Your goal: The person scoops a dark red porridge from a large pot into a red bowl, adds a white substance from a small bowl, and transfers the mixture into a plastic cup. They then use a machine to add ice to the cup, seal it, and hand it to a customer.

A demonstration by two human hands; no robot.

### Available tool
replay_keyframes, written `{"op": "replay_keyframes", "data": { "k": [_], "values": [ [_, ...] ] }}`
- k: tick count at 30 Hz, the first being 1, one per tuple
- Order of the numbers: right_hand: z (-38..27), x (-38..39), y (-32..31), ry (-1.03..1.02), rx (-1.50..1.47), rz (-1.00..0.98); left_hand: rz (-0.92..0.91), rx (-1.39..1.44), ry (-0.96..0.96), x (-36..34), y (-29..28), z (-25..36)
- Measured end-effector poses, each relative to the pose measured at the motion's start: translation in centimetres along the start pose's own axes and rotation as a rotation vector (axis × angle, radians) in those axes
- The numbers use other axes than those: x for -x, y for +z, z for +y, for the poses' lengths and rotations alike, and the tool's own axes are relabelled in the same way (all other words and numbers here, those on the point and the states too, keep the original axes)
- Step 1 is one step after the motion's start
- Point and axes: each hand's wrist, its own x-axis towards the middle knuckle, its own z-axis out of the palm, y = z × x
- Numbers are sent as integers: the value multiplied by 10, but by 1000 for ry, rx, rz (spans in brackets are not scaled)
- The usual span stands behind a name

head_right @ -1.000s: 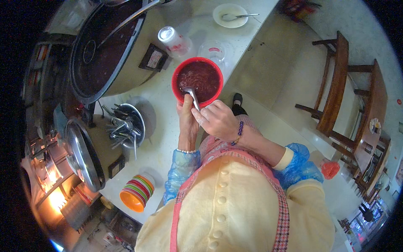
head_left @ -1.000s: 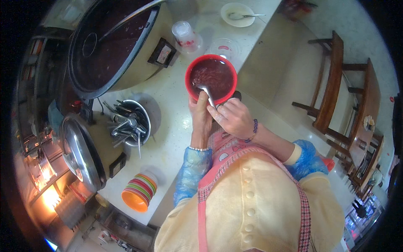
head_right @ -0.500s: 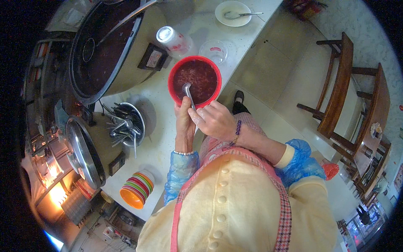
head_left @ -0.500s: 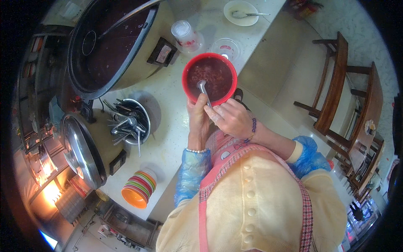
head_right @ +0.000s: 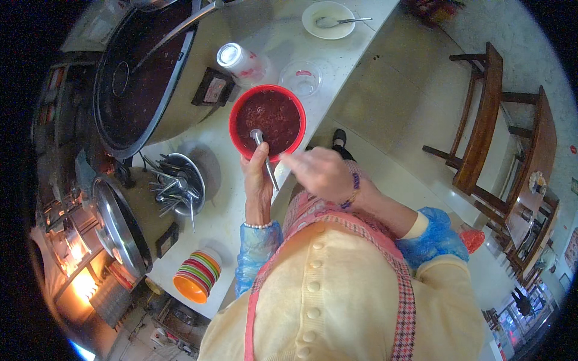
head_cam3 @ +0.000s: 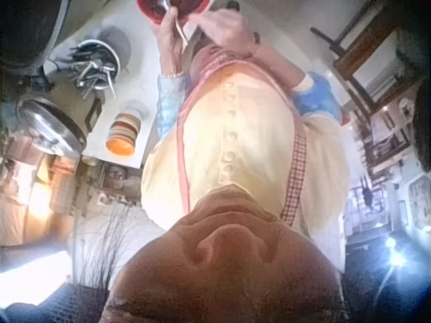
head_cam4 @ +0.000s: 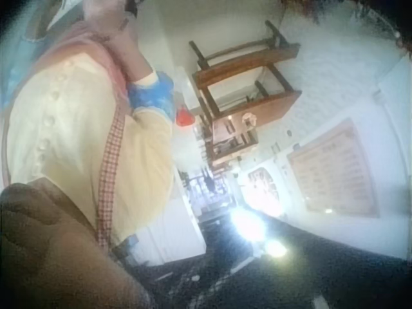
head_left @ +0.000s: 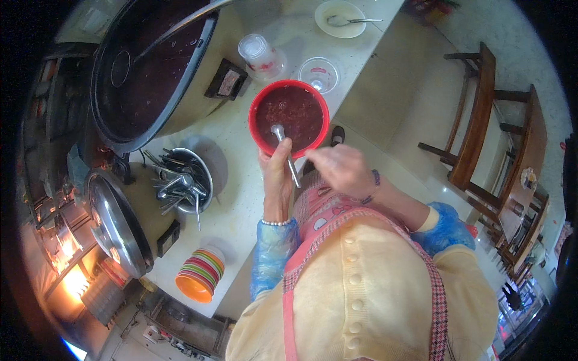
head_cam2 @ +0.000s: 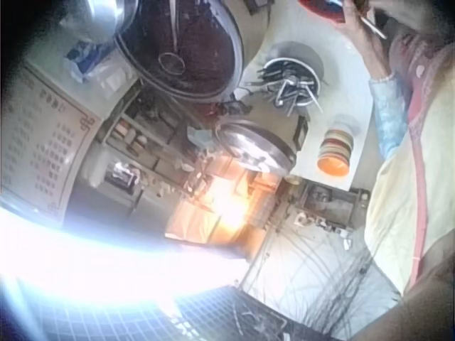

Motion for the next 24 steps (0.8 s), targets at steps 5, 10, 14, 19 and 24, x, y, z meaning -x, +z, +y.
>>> {"op": "replay_keyframes", "data": {
  "k": [5, 10, 14, 19, 24],
  "values": [
    [67, -5, -4, 1015, -477, 270, 50, -89, 23, 6, -11, 4],
    [136, -25, 24, 1138, -560, 383, 57, -96, 13, 9, -21, 4],
    [142, -43, 31, 1245, -575, 366, 91, -102, 27, 14, -18, 9],
    [148, -42, 35, 1174, -610, 368, 79, -80, 33, 16, -23, 5],
    [134, -42, 28, 1111, -533, 312, 55, -74, 24, 18, -12, 12]
  ]
}}
